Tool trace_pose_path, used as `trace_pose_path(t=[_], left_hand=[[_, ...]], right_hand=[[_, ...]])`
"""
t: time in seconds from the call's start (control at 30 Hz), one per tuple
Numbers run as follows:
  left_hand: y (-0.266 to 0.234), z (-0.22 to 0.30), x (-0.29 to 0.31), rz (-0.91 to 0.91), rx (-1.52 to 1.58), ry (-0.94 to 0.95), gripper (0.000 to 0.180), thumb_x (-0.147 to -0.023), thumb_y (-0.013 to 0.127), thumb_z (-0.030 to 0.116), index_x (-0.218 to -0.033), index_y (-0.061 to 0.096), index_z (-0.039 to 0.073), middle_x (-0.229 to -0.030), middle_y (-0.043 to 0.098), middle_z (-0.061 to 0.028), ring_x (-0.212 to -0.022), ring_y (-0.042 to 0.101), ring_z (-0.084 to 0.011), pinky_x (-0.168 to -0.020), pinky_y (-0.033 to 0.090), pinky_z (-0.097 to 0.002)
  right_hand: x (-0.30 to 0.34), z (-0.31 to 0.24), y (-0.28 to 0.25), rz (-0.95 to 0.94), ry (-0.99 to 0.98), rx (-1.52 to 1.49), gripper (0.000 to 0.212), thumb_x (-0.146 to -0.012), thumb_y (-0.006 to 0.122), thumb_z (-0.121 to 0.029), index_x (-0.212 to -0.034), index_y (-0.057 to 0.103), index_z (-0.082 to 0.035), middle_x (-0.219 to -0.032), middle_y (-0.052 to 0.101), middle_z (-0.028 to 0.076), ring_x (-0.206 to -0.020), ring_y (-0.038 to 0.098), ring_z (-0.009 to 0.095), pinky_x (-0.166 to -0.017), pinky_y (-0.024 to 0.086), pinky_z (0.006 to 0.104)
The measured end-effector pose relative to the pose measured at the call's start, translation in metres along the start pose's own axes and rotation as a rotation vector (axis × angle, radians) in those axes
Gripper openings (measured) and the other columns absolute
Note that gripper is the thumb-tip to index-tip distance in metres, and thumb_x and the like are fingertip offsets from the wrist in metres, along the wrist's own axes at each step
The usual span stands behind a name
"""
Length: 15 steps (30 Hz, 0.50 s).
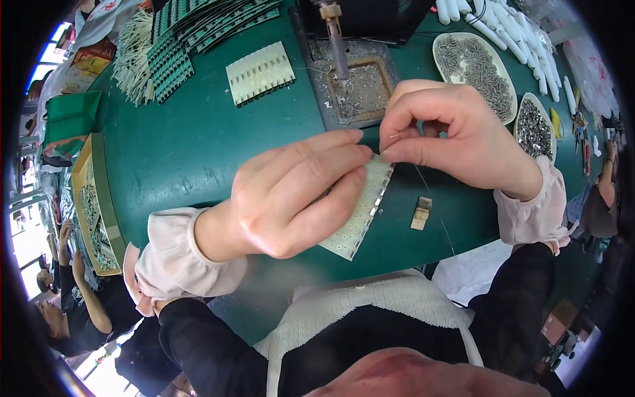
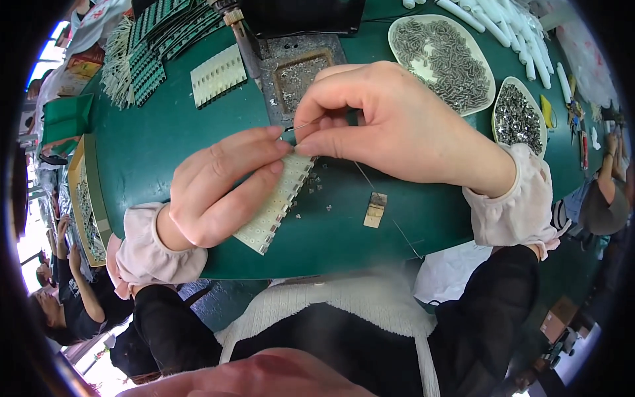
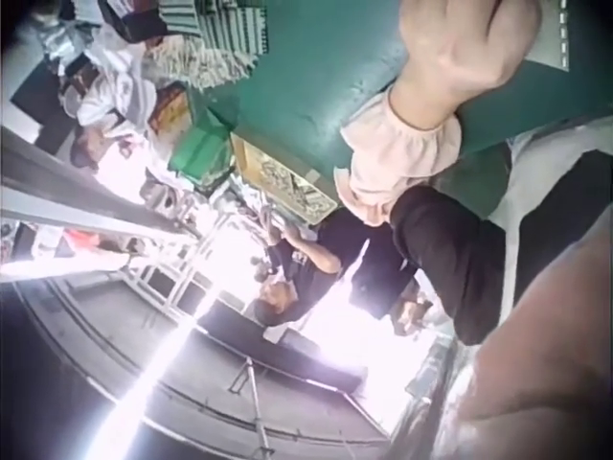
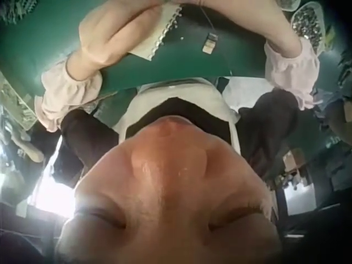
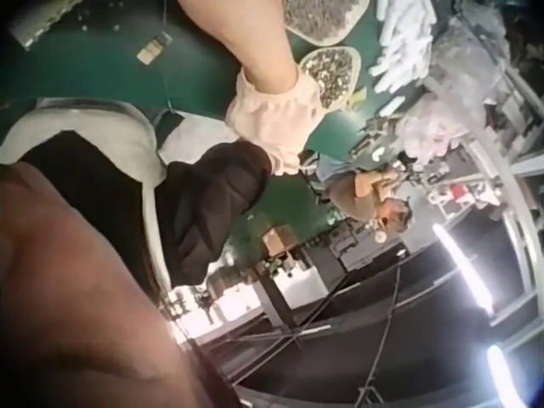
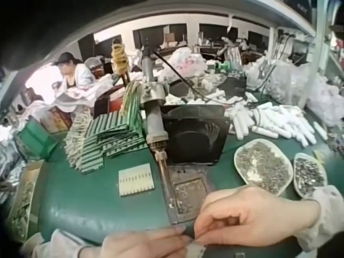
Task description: Assembling small electronic components onto PCB strips using hands.
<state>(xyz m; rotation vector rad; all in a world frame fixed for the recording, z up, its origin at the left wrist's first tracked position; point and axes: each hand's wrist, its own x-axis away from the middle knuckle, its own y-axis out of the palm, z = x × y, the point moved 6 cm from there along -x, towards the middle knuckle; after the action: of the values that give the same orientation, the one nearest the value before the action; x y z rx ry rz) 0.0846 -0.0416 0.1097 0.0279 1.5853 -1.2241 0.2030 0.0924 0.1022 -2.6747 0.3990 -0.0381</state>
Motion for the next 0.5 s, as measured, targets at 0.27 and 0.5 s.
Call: trace_pose_path(t=[0.27, 0.5], left_hand=[[0.0021, -0.0031, 0.0003, -0.062, 0.074, -0.031, 0.027, -0.071, 0.071, 0.001, -0.094, 0.065, -0.012, -0.104, 0.069, -0.0282, -0.097, 0.072, -0.0411, -0.077, 0.062, -0.0413], [0.0047, -0.0052, 0.0006, -0.009, 0.08, -0.024, 0.025, -0.068, 0.071, 0.003, -0.088, 0.065, -0.01, -0.1, 0.07, -0.0265, -0.09, 0.073, -0.0379, -0.072, 0.062, -0.0387]], right_hand=[[-0.0012, 0.0003, 0.0, 0.041, -0.07, 0.097, 0.011, -0.084, 0.078, -0.004, -0.092, 0.071, -0.003, -0.09, 0.065, 0.002, -0.075, 0.058, 0.009, -0.063, 0.043, 0.0233], [-0.0036, 0.0005, 0.0022, 0.028, -0.077, 0.066, 0.013, -0.081, 0.081, -0.005, -0.088, 0.07, -0.003, -0.085, 0.062, 0.0, -0.072, 0.057, 0.008, -0.06, 0.042, 0.0233]])
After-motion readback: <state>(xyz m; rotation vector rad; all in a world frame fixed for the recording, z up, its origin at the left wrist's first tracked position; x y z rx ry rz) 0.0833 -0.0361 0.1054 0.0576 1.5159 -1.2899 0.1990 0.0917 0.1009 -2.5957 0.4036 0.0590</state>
